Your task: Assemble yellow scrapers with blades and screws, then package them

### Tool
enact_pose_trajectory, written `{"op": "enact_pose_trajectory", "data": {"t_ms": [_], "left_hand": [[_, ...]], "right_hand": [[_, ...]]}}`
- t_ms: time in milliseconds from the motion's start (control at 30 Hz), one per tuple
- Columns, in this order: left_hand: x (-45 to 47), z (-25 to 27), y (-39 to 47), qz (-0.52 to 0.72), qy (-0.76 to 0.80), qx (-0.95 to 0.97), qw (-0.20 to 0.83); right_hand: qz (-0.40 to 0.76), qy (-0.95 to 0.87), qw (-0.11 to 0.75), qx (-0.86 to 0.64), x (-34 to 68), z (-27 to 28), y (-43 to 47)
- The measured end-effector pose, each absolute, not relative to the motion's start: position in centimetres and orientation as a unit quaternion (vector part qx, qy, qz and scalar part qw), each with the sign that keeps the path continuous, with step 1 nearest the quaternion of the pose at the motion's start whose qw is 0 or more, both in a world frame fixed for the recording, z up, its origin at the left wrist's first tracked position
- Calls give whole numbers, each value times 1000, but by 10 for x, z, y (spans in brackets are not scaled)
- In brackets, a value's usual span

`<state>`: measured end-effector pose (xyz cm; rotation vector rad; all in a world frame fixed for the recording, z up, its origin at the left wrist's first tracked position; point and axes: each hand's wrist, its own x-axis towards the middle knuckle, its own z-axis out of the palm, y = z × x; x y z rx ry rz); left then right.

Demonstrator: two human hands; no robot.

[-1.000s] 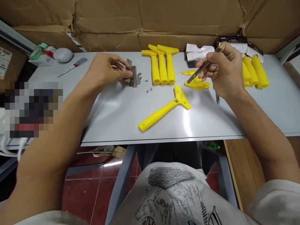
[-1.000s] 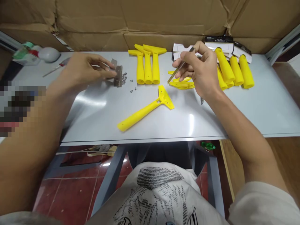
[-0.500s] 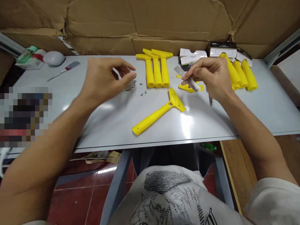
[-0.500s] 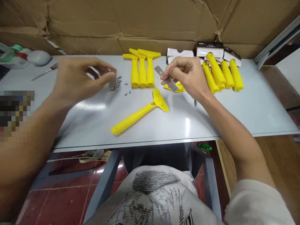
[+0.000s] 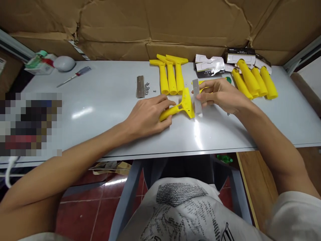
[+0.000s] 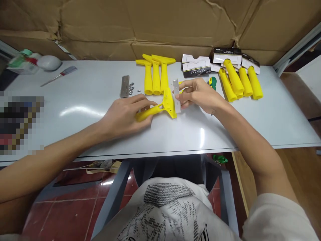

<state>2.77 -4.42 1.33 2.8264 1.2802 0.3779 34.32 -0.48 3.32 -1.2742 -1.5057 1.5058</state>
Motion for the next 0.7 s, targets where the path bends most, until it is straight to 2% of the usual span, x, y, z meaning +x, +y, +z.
{"op": "enact_pose_trajectory", "data": {"t_ms": [133, 367, 700], "left_hand": [[29, 11, -48, 151, 397, 904, -42], [29, 12, -49, 152, 400, 902, -58], [25, 7, -42, 209, 299, 919, -149]], "right_hand": [[581, -598, 313, -455, 341, 36, -7], [537, -660, 294, -436, 338, 29, -8], [493, -689, 254, -467, 333, 35, -13]]}}
